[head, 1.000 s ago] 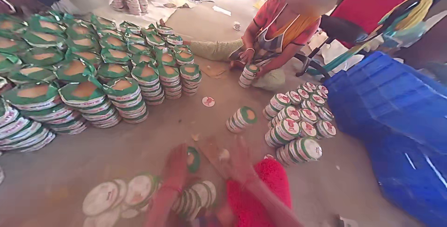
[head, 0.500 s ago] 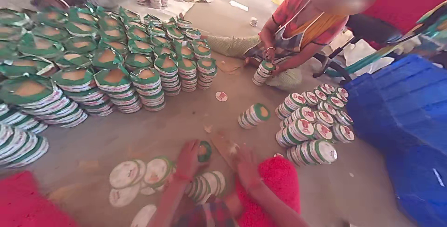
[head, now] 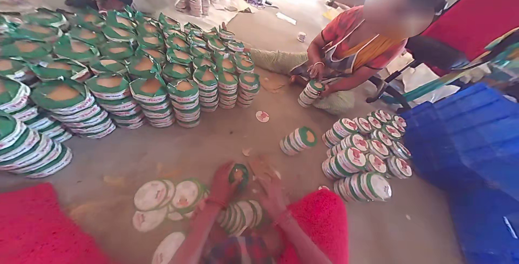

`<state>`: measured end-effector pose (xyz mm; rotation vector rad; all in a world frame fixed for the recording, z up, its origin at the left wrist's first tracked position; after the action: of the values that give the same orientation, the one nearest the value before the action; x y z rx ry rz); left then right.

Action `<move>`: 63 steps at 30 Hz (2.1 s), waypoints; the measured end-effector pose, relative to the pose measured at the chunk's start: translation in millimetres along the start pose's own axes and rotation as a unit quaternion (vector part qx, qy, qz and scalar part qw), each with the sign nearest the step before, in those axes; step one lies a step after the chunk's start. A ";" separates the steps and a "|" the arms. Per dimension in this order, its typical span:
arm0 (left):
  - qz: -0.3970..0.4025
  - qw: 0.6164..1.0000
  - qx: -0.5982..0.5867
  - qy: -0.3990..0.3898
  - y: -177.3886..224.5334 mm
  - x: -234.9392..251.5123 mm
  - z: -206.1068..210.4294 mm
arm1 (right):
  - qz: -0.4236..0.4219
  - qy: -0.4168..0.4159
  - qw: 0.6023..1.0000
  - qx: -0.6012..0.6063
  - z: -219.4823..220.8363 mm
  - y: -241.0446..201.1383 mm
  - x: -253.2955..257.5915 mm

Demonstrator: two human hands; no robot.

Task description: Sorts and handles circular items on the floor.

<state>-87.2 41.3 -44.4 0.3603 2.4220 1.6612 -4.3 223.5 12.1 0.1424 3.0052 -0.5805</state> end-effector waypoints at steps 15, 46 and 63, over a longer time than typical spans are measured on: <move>-0.075 0.907 -0.383 0.157 15.7 -41.3 -81.2 | -0.117 -0.021 0.993 0.013 38.1 -22.4 -4.9; -0.122 0.864 -0.342 0.350 81.8 -128.7 -131.6 | -0.065 -0.018 0.993 -0.101 27.0 -54.4 53.0; -0.184 0.876 -0.312 0.318 80.4 -130.5 -139.5 | -0.094 -0.074 0.969 -0.215 7.6 -20.8 16.3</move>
<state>5.3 -94.1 82.3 -0.8049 1.9037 2.4663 -22.3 202.7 11.2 -0.2055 2.9294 0.0607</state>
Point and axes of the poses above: each hand's wrist, its own x-axis towards the middle knuckle, its own z-axis out of the palm, y = z × x, the point moved 3 cm from there along x, towards the middle knuckle, and after that the axes turned 14 degrees about -x, right-handed, at the moved point
